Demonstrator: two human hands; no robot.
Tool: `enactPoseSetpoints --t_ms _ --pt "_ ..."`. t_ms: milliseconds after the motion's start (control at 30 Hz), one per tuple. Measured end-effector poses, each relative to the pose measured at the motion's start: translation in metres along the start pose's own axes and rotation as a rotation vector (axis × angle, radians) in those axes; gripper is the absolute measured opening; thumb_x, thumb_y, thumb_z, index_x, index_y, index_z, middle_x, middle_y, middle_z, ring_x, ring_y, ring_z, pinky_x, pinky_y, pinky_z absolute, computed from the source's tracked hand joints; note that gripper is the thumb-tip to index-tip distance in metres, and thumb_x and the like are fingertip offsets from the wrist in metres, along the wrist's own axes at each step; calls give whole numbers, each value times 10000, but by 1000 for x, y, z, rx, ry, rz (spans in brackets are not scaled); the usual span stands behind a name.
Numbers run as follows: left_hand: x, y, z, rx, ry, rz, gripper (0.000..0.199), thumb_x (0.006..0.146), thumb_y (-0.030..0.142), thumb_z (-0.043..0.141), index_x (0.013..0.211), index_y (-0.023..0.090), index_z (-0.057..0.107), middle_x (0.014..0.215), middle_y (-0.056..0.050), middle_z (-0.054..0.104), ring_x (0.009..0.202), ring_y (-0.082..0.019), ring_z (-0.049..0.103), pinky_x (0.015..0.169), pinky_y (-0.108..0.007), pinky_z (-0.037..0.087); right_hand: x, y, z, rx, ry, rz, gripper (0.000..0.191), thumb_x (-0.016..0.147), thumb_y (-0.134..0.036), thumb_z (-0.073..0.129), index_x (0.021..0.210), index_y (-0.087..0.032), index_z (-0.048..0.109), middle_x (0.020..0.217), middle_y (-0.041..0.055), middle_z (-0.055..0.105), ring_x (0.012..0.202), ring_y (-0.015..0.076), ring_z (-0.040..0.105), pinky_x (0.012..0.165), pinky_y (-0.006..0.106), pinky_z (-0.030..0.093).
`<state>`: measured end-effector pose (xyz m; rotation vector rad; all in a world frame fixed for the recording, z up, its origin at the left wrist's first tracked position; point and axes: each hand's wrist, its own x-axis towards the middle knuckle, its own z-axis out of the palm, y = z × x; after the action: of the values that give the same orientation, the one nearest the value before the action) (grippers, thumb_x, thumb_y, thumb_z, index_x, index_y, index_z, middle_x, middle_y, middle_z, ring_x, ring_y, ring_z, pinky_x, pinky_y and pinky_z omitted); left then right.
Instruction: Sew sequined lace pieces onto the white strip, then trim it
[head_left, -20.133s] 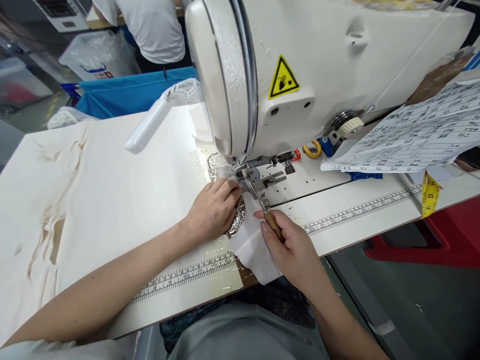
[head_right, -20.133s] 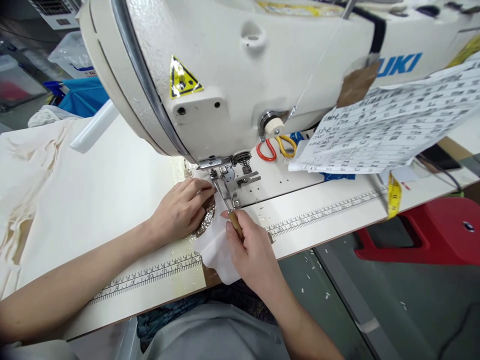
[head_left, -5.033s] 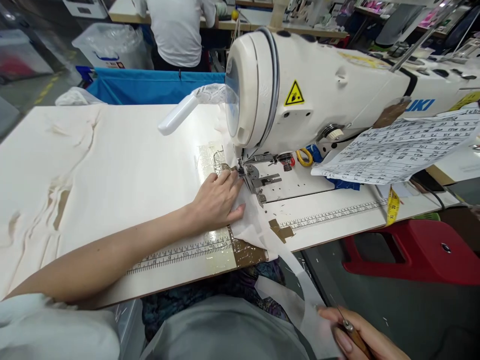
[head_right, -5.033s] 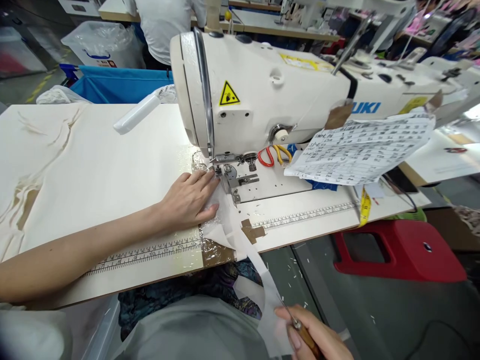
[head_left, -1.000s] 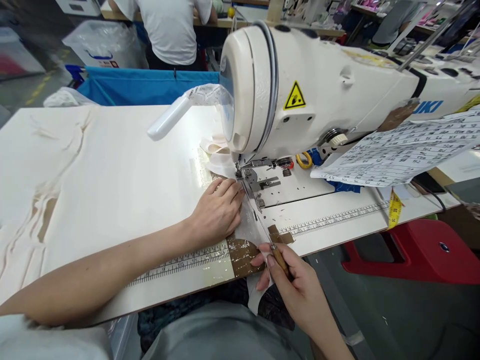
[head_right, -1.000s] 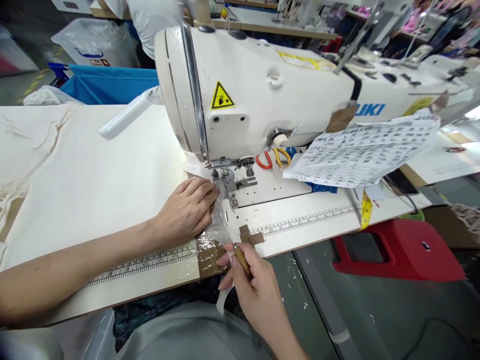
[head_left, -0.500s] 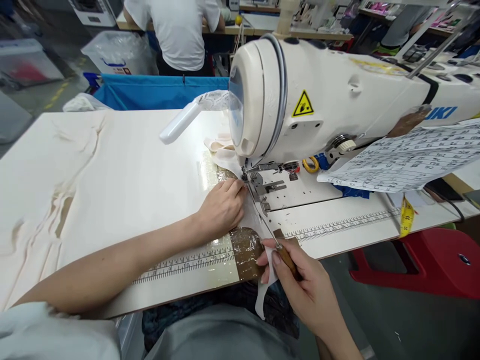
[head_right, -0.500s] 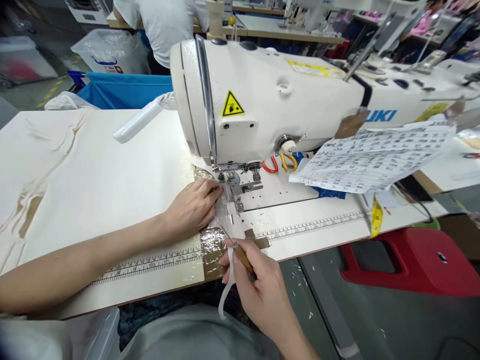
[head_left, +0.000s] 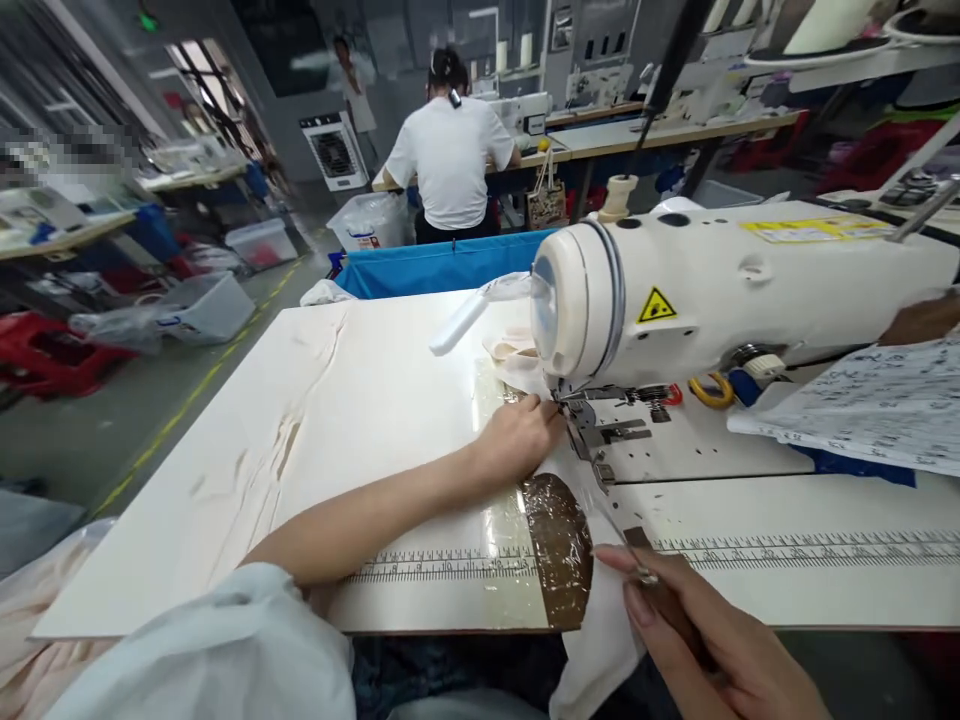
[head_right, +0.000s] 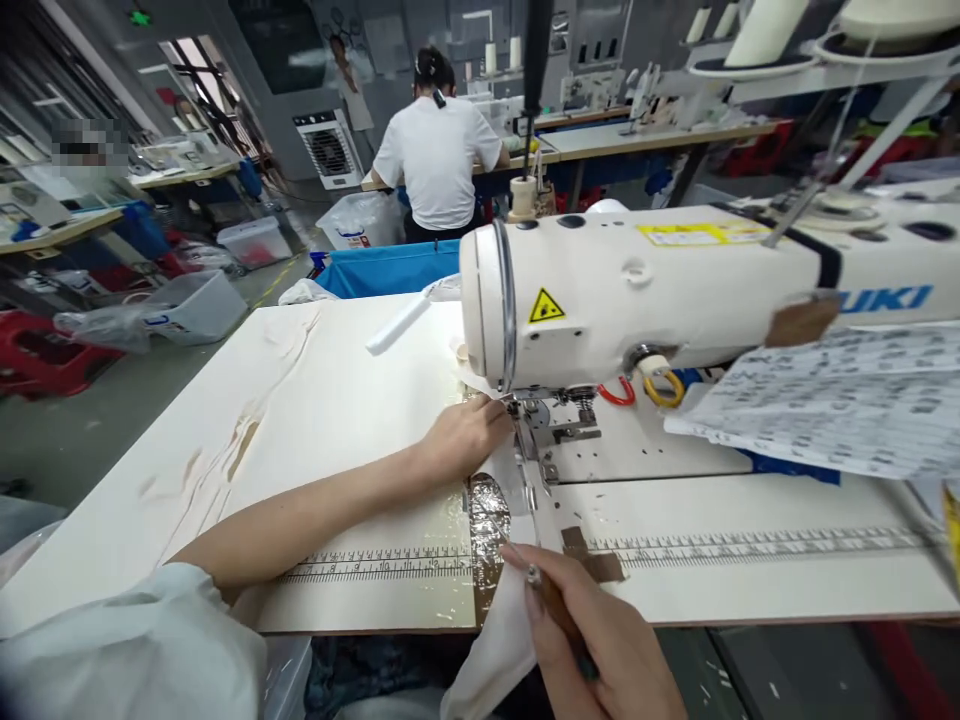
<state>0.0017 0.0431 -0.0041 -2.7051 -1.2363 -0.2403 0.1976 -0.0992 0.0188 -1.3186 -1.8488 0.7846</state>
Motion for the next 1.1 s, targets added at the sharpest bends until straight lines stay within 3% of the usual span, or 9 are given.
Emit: enactPoseSetpoints --t_ms 100,200,433,667,1100 --pt "-4 -9 4 -131 71 -78 185 969 121 487 989 134 671 1018 -101 695 903 -188 643 680 -314 597 4 8 7 -90 -37 -58 328 983 -319 450 1261 -269 616 1099 79 764 865 244 751 664 288 590" --pt "-4 -21 9 -296 156 -62 117 934 156 560 918 147 676 978 -78 706 920 -181 669 771 -326 592 14 14 15 -231 14 -11 368 1011 -304 365 1279 -181 585 1045 122 771 782 253 757 568 307 557" --pt "-2 -33 13 -639 250 -48 183 925 270 568 783 187 648 893 -49 717 820 -163 680 712 -293 567 37 25 30 -465 177 -12 364 1020 -260 358 1266 -103 576 957 117 780 684 202 735 493 264 469" --pt "-2 -30 12 -698 247 -103 196 903 294 580 755 201 668 883 -53 728 812 -172 682 705 -283 538 48 28 39 -543 225 -134 313 1008 -182 375 1187 -125 625 962 71 771 651 138 698 471 238 403" --pt "-2 -33 16 -661 234 -123 164 887 304 592 791 193 665 900 -63 732 811 -184 672 702 -297 532 53 31 42 -553 213 -107 282 984 -167 417 1151 -136 643 867 40 750 586 134 661 442 251 343"
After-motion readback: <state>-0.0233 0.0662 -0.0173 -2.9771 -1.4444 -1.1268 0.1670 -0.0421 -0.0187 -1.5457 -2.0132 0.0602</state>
